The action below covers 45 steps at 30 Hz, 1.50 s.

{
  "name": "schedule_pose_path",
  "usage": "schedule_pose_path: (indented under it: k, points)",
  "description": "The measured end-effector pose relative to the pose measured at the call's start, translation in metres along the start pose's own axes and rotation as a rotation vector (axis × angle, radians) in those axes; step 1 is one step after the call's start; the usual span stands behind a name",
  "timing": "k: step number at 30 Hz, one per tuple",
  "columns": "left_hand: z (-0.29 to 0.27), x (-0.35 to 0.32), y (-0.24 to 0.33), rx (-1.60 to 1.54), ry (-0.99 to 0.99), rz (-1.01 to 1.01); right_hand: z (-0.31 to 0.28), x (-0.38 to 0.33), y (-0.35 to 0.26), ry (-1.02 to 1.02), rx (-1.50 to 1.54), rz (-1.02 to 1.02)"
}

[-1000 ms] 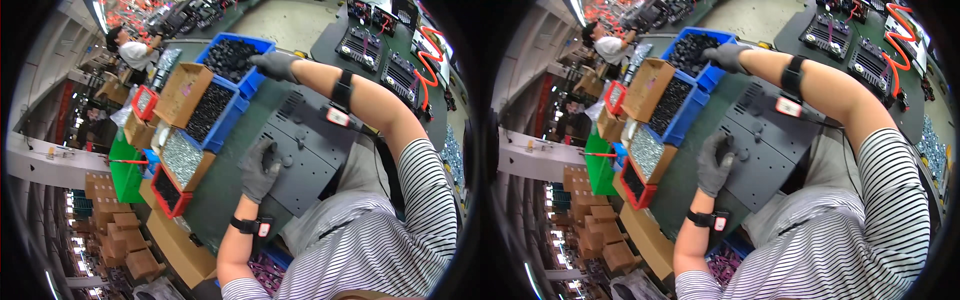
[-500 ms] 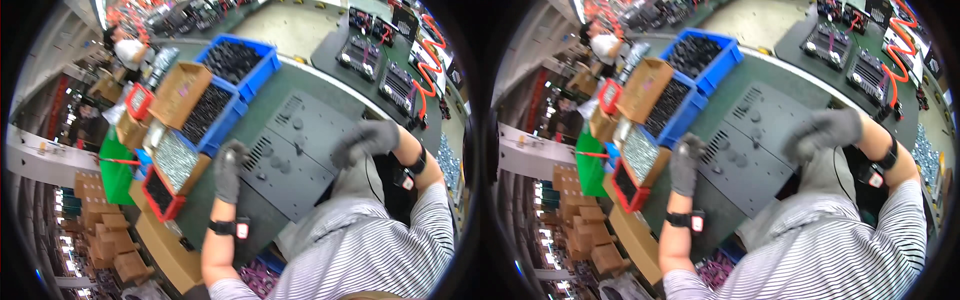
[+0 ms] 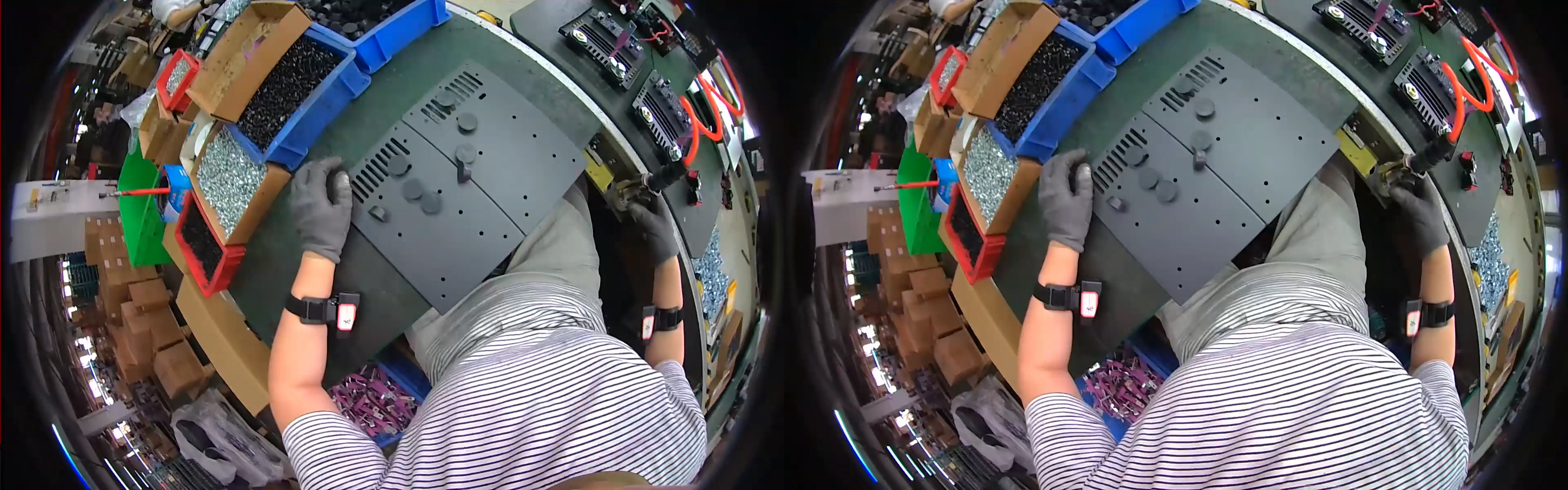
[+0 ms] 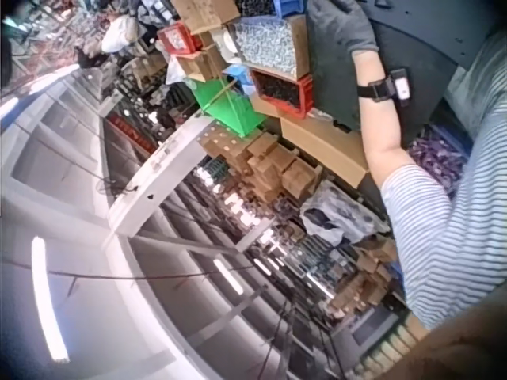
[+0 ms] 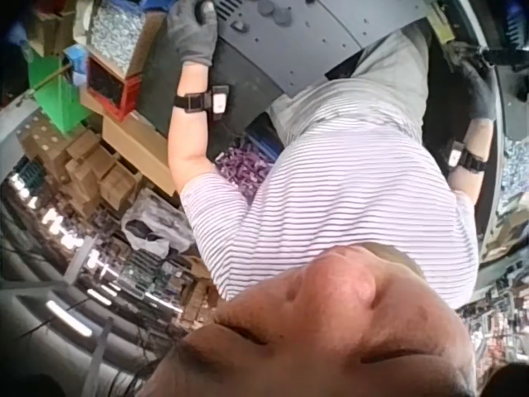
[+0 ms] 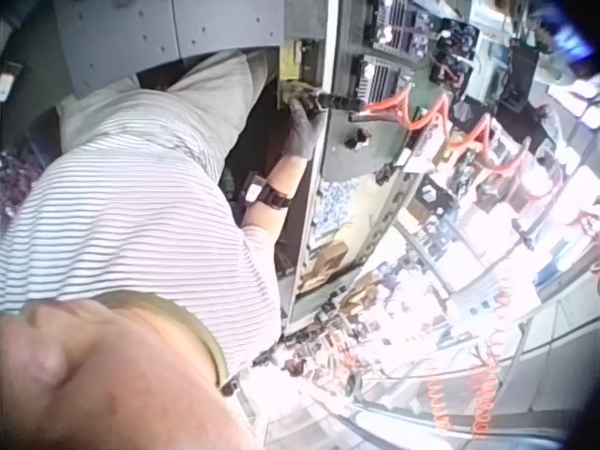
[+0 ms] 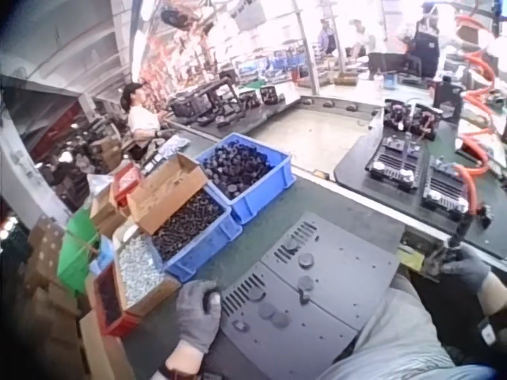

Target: Assembling and screw-fastening components into a metal chassis for an electronic device on a production line.

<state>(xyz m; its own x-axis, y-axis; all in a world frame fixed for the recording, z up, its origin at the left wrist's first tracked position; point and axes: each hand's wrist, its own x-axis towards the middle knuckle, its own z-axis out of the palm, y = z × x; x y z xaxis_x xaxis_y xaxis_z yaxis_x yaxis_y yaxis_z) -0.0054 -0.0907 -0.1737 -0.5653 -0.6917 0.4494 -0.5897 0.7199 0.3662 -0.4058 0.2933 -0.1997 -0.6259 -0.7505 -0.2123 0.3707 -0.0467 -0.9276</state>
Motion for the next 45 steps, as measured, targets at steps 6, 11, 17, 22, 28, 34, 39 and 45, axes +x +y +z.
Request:
schedule_pose_path:
  k: [6,11,17,22,28,34,39,45]
  points:
    - [0.001,-0.002,-0.002,0.052,0.012,0.054,0.005,0.010,-0.001,0.231,-0.623,-0.197]
    - [0.002,-0.003,-0.001,0.050,-0.009,0.008,0.039,0.024,-0.060,0.233,-0.615,-0.617]
    - [-0.001,0.000,0.003,0.014,-0.039,-0.023,0.114,0.093,-0.105,0.103,-0.131,-0.825]
    - [-0.019,-0.003,0.027,-0.252,0.038,-0.199,0.157,0.143,-0.094,0.081,-0.163,-0.854]
    - [-0.046,-0.030,0.073,0.078,-0.115,0.011,0.165,0.154,-0.090,-0.218,-0.249,-0.815]
    - [-0.039,-0.061,0.080,0.062,-0.118,-0.122,0.153,0.156,-0.076,-0.083,-0.334,-0.667]
    - [-0.036,-0.078,0.081,-0.011,-0.091,-0.144,0.143,0.166,-0.060,-0.191,-0.319,-0.572]
    - [-0.029,-0.069,0.078,0.009,-0.108,-0.177,0.145,0.165,-0.057,-0.148,-0.267,-0.549]
